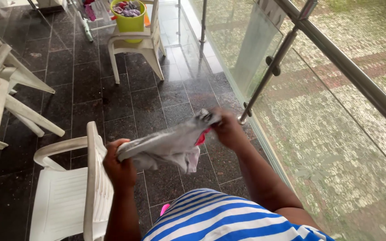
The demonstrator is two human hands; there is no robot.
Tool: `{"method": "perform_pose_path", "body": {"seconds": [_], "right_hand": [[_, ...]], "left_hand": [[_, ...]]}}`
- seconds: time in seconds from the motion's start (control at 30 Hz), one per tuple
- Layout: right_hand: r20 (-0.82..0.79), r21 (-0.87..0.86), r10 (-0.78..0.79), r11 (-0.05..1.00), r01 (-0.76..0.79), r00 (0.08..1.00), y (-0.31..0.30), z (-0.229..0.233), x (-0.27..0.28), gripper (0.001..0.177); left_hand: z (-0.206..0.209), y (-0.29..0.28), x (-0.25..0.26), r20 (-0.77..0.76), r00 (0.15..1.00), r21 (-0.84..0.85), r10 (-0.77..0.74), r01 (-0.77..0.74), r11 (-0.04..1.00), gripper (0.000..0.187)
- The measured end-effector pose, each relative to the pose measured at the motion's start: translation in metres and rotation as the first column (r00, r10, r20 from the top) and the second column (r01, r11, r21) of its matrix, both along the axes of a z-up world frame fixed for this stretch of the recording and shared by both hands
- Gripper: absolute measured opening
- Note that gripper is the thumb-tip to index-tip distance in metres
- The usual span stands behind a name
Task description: Hanging various items of laundry onto a drying rack on a balcony.
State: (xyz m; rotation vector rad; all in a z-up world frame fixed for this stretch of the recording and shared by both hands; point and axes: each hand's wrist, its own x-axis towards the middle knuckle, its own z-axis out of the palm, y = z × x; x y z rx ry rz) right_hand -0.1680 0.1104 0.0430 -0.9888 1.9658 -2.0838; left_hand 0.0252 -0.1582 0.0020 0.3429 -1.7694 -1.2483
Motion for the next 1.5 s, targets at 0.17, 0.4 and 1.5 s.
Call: {"method": "perform_pose_path", "body": {"seconds": [0.17,0.4,1.5], "right_hand": [[0.150,0.705,-0.123,0.709,-0.019,0.981,-0.015,-0.024,-0.014,0.017],[0.162,0.596,-0.098,0.803,-0.018,0.982,-0.015,-0.045,-0.044,0.018],[0.344,0.169,0.182,0.953,-0.251,0.921,-0.012,-0.123,-0.279,0.019]], "left_hand": [[-0.050,-0.037,-0.015,0.789,0.604,-0.188,0.112,0.064,0.980,0.027],[-0.046,-0.038,-0.020,0.488,0.851,-0.123,0.195,-0.154,0.980,0.021],[-0.122,-0.021,-0.207,0.084,0.967,0.606,-0.239,0.141,0.783,0.032]]}}
